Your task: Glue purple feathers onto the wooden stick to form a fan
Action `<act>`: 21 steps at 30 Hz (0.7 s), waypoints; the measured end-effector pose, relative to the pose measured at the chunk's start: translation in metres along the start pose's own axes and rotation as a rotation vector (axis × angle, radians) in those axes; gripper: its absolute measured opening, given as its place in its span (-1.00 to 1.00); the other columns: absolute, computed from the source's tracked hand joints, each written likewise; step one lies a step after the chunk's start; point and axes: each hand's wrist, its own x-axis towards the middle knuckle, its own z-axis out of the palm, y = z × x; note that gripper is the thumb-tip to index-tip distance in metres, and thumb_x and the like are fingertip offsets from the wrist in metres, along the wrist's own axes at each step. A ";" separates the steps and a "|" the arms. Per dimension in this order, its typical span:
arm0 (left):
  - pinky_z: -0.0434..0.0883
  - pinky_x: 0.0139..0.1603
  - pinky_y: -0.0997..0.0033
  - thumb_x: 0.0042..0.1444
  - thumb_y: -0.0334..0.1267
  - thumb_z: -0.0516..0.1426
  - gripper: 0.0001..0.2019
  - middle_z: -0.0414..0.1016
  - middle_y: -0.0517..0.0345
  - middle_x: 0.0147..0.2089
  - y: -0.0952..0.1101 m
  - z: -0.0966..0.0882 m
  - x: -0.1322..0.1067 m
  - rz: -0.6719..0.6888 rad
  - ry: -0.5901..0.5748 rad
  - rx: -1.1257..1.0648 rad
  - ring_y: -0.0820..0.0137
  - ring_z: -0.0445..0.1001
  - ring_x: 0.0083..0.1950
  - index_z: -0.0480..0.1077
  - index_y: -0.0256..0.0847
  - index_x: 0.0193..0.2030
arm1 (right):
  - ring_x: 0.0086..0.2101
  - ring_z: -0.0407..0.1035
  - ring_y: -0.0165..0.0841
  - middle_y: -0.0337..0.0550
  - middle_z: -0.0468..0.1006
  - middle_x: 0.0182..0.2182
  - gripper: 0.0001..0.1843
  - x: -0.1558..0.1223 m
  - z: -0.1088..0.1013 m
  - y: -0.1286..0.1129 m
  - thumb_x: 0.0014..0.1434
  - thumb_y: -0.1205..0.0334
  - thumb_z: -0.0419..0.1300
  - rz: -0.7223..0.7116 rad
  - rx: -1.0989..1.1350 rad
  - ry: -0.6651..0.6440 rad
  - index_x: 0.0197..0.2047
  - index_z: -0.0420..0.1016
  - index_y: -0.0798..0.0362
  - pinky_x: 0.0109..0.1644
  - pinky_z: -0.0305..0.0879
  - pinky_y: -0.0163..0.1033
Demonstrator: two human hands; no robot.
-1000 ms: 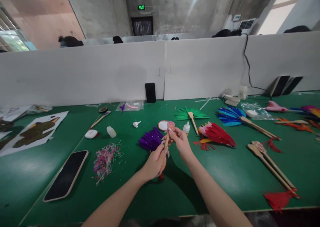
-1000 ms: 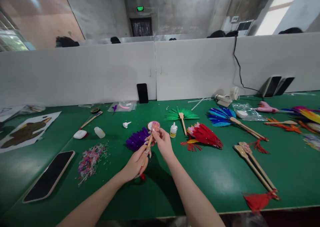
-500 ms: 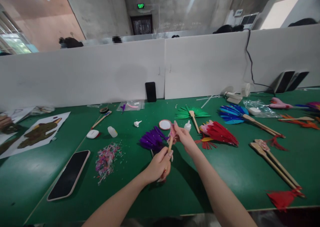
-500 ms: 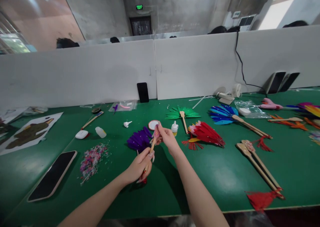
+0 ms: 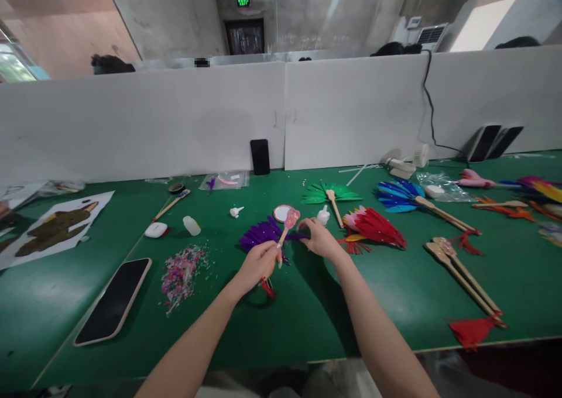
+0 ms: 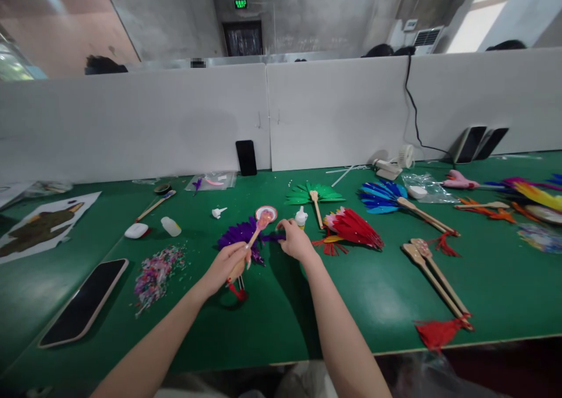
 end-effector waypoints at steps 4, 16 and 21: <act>0.19 -0.55 0.58 0.11 -0.04 -0.01 -0.62 0.29 0.24 -0.62 0.002 -0.009 0.000 -0.001 -0.119 0.160 0.56 0.23 -0.60 0.30 -0.27 -0.57 | -0.30 0.31 -0.33 -0.09 0.39 -0.31 -0.88 0.003 0.000 0.001 -0.09 0.45 0.21 0.007 0.031 -0.031 -0.44 0.37 0.09 -0.14 0.23 -0.21; 0.06 -0.69 0.56 0.04 0.08 0.02 -0.62 0.29 0.27 -0.74 0.001 -0.015 -0.009 -0.073 -0.281 0.461 0.51 0.18 -0.74 0.40 -0.22 -0.42 | -0.76 0.14 -0.56 -0.25 0.45 -0.66 -0.64 0.007 -0.013 -0.015 0.03 -0.06 0.12 0.156 0.487 -0.171 -0.50 0.29 0.09 -0.70 -0.01 -0.43; 0.15 -0.54 0.56 0.05 0.02 0.06 -0.69 0.38 0.23 -0.58 0.009 -0.019 -0.006 0.178 0.037 0.602 0.48 0.29 -0.57 0.40 -0.20 -0.38 | -0.77 0.02 -0.60 -0.35 0.28 -0.77 -0.59 0.004 -0.015 -0.021 -0.06 -0.07 0.19 0.221 0.647 -0.237 -0.62 0.27 0.10 -0.71 -0.18 -0.43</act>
